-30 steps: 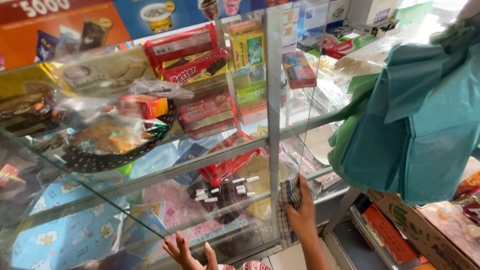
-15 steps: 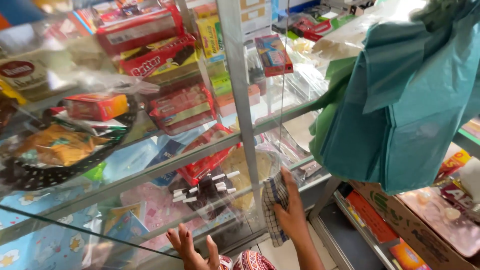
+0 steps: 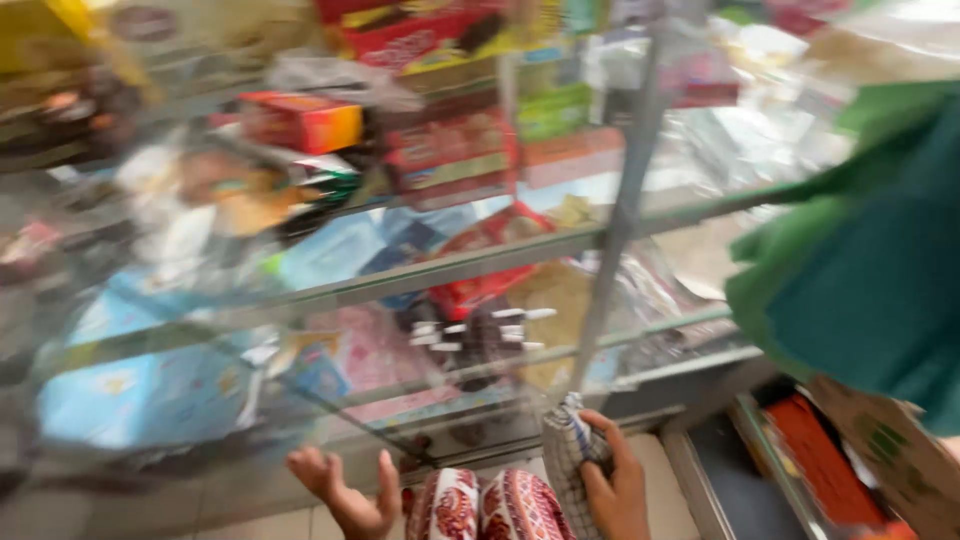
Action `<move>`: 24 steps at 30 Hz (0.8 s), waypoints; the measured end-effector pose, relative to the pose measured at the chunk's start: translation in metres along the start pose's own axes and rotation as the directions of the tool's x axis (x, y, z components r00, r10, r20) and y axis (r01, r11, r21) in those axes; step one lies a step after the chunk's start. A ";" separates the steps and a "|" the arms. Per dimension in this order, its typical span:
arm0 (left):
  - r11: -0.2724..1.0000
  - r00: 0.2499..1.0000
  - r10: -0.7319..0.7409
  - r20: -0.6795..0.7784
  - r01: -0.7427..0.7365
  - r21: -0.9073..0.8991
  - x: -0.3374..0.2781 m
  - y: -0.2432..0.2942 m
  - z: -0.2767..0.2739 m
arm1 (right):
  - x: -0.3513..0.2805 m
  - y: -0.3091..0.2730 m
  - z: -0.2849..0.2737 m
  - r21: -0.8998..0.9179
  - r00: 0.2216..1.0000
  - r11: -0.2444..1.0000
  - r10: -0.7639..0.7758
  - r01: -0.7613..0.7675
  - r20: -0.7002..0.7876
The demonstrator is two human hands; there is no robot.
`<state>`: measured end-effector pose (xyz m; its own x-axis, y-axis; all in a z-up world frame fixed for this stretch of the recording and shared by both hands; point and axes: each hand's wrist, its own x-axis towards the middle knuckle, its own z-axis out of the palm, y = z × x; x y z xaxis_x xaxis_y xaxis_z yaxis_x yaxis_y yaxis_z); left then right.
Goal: Cleaning the glass shelves of a display case and organizing products inside a shop.
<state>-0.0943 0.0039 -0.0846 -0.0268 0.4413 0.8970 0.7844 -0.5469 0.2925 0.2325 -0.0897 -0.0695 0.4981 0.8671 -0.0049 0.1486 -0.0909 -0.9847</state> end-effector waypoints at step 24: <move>0.871 0.902 -0.430 -0.032 0.424 0.249 0.099 -0.190 -0.109 | -0.083 -0.179 0.276 -0.346 0.888 0.830 -0.337 0.437 0.313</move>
<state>-0.3138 0.0736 -0.0153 -0.3816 0.6105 0.6940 0.8258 -0.1121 0.5527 -0.0713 -0.0098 0.0589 0.1250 0.9537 0.2736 0.6370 0.1342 -0.7591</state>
